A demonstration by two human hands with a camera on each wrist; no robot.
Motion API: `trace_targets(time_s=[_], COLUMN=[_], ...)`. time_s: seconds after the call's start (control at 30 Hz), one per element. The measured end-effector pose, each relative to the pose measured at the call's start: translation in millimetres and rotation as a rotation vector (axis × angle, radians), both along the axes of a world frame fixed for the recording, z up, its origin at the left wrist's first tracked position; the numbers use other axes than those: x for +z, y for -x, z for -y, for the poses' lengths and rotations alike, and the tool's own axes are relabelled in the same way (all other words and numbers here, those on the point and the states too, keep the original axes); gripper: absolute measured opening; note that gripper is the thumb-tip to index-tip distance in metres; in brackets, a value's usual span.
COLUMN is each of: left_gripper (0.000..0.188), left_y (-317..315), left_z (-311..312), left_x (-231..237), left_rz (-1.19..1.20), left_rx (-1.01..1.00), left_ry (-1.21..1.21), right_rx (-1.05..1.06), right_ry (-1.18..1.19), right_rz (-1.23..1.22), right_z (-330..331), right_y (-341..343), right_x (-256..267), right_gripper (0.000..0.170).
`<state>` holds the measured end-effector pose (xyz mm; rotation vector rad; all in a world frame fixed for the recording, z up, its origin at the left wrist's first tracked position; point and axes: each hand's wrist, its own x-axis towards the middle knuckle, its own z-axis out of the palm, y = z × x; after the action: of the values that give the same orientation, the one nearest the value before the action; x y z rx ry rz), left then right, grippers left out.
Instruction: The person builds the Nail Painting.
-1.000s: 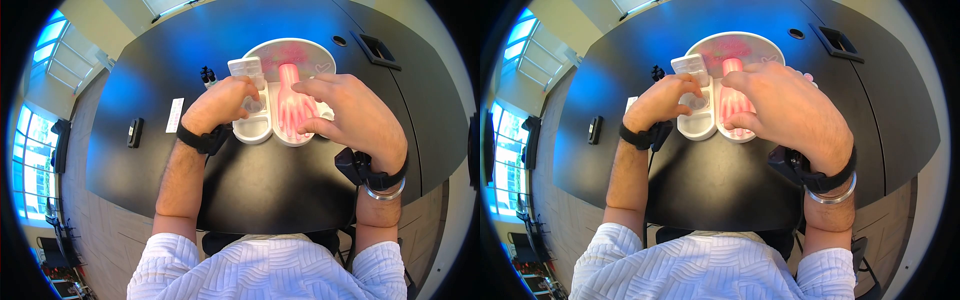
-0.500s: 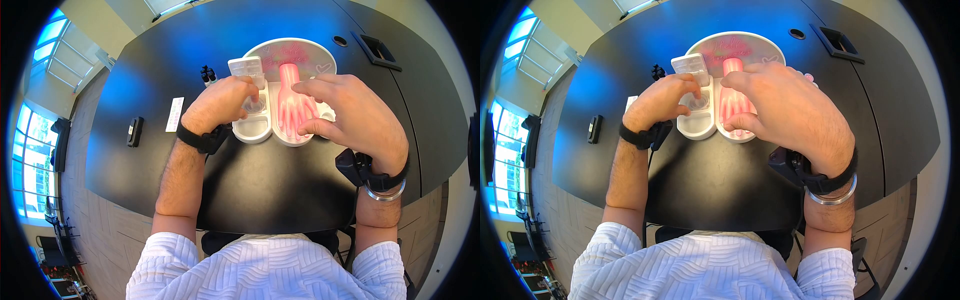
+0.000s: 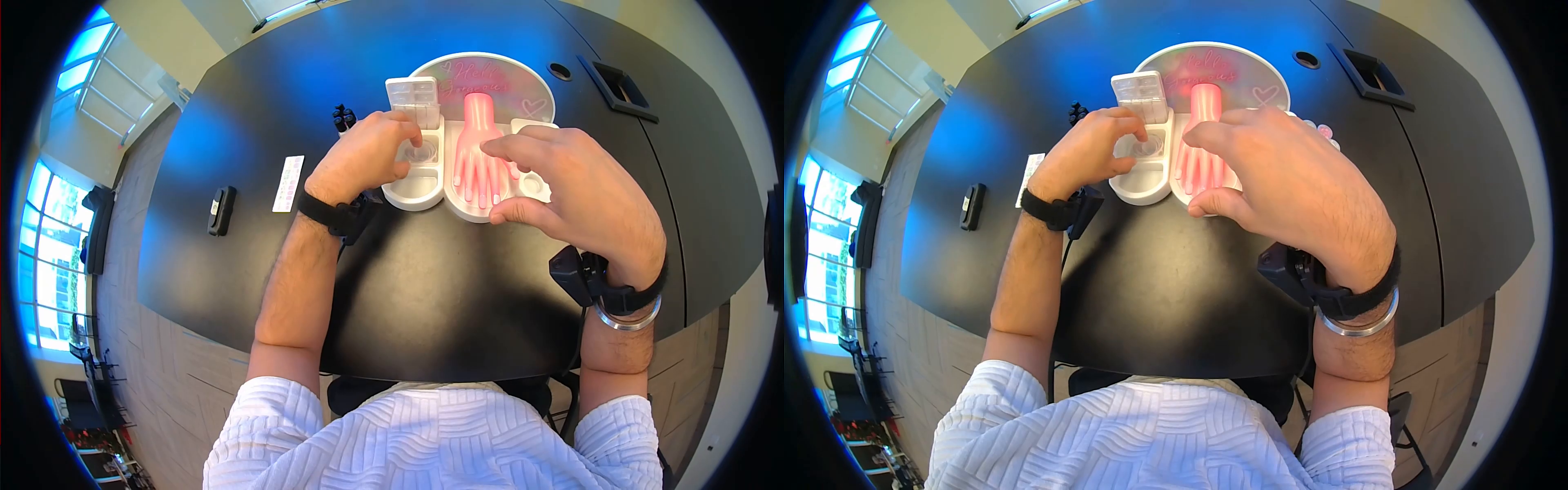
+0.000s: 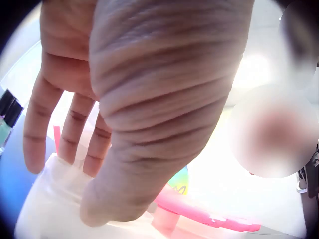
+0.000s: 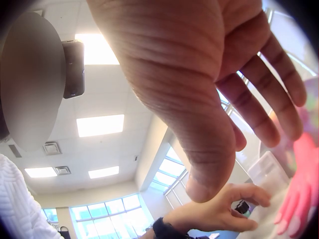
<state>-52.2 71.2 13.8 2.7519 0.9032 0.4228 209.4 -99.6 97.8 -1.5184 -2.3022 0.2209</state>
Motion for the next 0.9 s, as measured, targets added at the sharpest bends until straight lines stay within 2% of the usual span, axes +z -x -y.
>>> trace_targets(time_s=[0.1,0.17,0.4,0.47,0.57,0.63,0.7,0.73,0.77,0.83,0.87,0.9], left_gripper=[0.027,0.028,0.033,0.032,0.029,0.031,0.034,0.047,0.047,0.062,0.062,0.066], left_y=[2.4,4.8,4.3,7.9,19.1,32.3,48.7,57.7,75.1,110.8,117.0,122.8], left_z=[-1.1,-2.4,4.3,5.4,3.4,-0.1,-6.4,-8.8,-17.2,-36.6,-37.6,-38.6], left_x=[-0.3,1.6,13.9,21.0,31.5,37.9,46.7,51.3,45.5,22.9,21.4,19.2], left_rz=[-0.004,-0.007,-0.081,-0.079,-0.074,0.058,-0.027,-0.059,-0.059,-0.071,-0.071,-0.168], left_rx=[-0.032,-0.037,0.020,-0.017,0.005,0.103,0.289,0.378,0.379,0.510,0.510,0.650], left_ry=[0.006,0.050,0.104,0.167,0.114,0.163,0.119,0.157,0.156,0.070,0.068,0.135], right_rx=[0.014,0.025,0.026,0.072,0.053,0.059,0.065,0.064,0.063,0.053,0.042,0.042], right_ry=[0.001,-0.078,-0.071,-0.094,-0.074,-0.093,-0.113,-0.096,-0.080,-0.070,-0.057,-0.058], right_rz=[-0.002,-0.009,-0.008,0.015,0.004,0.007,0.009,0.007,0.006,0.006,0.007,0.007], right_z=[1.3,1.6,2.8,2.0,4.3,4.3,5.1,5.3,5.2,6.5,7.6,7.5], right_y=[-1.3,-2.5,-1.3,-3.5,-2.7,-3.6,-3.9,-3.7,-3.5,-2.3,-2.0,-2.0], right_x=[-3.0,-6.8,-3.0,-4.0,-2.4,-2.9,-3.4,-2.9,-1.9,0.0,0.2,-0.3], right_gripper=[0.057,0.056,0.053,0.066,0.066,0.066,0.065,0.065,0.065,0.066,0.066,0.066])
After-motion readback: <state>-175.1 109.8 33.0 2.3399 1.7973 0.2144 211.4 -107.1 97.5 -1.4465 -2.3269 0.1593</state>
